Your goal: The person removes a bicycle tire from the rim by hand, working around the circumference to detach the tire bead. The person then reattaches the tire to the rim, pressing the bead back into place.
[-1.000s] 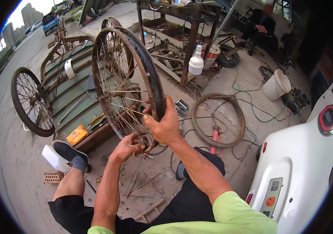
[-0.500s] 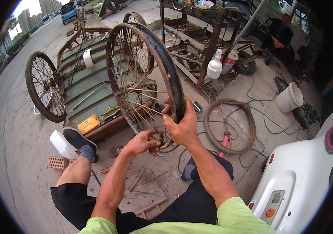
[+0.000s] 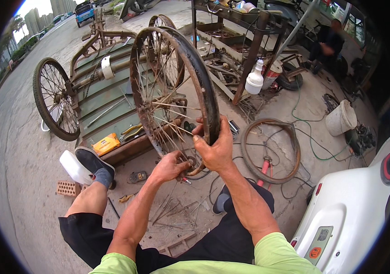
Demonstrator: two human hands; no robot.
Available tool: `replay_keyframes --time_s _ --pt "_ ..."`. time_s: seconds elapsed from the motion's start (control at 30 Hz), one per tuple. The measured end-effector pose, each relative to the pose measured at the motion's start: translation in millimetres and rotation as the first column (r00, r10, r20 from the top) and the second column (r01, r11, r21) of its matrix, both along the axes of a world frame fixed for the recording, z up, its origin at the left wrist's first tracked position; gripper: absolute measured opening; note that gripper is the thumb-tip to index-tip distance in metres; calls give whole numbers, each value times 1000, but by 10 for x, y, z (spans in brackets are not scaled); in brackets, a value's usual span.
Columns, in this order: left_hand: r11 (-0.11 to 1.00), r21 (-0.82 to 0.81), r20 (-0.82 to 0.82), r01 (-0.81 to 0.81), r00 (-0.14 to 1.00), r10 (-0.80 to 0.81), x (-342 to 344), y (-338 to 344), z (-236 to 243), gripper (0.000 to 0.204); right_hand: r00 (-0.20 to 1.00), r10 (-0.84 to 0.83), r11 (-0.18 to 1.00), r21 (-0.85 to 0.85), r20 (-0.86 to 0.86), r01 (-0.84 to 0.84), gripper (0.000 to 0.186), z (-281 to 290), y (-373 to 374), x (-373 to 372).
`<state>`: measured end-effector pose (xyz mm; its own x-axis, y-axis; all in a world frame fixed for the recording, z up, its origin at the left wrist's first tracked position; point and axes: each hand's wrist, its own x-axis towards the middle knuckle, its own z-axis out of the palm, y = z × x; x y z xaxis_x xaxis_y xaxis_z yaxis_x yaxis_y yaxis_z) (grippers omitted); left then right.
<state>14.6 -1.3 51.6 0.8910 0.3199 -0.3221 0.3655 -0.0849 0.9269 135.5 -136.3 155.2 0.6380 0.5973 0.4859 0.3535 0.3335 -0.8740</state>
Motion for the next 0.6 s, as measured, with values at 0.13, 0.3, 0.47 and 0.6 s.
replay_keyframes --time_s 0.13,0.3,0.47,0.6 --pt "932 354 68 -73 996 52 42 -88 -81 22 1000 0 1000 -5 -20 0 46 12 -18 3" --pt "937 321 134 -136 986 97 37 -175 -46 26 996 -37 996 -74 77 43 46 -20 -38 81" --pt "966 -211 97 -147 981 171 15 -164 109 31 999 -41 997 -65 17 42 44 -7 -39 74" --pt "933 -335 126 -127 976 178 1 -101 14 35 996 -62 998 -14 60 63 44 -60 -28 81"
